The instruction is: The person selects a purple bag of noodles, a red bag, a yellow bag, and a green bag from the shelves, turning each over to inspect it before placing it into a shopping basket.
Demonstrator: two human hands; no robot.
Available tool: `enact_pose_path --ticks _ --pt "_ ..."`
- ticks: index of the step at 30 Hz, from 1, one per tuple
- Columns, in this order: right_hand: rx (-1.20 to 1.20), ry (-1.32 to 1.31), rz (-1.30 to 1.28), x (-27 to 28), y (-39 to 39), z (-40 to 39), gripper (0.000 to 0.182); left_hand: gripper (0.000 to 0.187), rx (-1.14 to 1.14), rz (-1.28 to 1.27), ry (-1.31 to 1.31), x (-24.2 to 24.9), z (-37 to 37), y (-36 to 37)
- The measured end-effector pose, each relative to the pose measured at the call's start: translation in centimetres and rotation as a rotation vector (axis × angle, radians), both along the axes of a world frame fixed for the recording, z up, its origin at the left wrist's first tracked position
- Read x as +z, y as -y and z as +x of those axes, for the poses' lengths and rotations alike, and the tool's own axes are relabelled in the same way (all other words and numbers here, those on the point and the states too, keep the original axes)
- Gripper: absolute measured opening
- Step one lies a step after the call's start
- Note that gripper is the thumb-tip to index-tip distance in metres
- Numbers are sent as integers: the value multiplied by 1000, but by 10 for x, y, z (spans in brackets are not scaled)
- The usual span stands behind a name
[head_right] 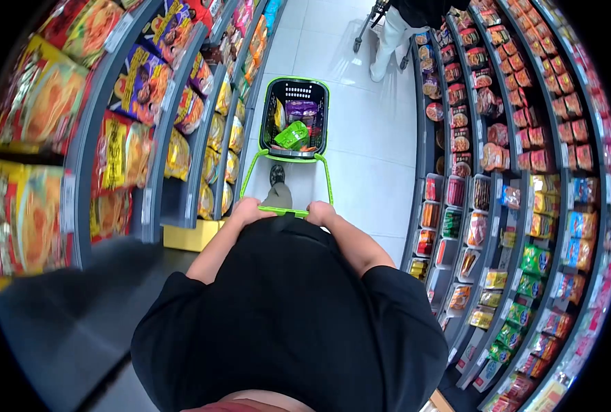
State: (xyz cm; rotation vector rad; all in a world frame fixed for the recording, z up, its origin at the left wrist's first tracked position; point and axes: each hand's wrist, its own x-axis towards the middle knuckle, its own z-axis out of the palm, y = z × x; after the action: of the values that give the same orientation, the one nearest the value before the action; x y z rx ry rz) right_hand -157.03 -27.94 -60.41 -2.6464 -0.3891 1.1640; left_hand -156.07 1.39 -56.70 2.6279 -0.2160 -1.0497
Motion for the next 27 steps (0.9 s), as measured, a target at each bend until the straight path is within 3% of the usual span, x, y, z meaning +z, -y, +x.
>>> enact_pose_path --ticks 4,6,10,11,16,19,27 --pt "-85 85 -9 20 6 108 35 85 23 -16 163 22 110 6" --pt "-26 152 -33 33 10 168 36 87 -14 -10 39 43 172 9" --pt "-143 205 -62 38 16 259 39 92 -22 17 -32 51 280 18" --pt "-191 206 -94 40 15 276 39 94 -25 -1 61 49 299 20" --pt "-223 169 -106 30 28 354 40 97 -9 25 -26 37 377 37" --pt "-205 175 -5 33 42 404 38 95 13 13 55 27 414 43" --pt "-269 218 119 49 75 548 33 91 103 -7 4 66 561 75"
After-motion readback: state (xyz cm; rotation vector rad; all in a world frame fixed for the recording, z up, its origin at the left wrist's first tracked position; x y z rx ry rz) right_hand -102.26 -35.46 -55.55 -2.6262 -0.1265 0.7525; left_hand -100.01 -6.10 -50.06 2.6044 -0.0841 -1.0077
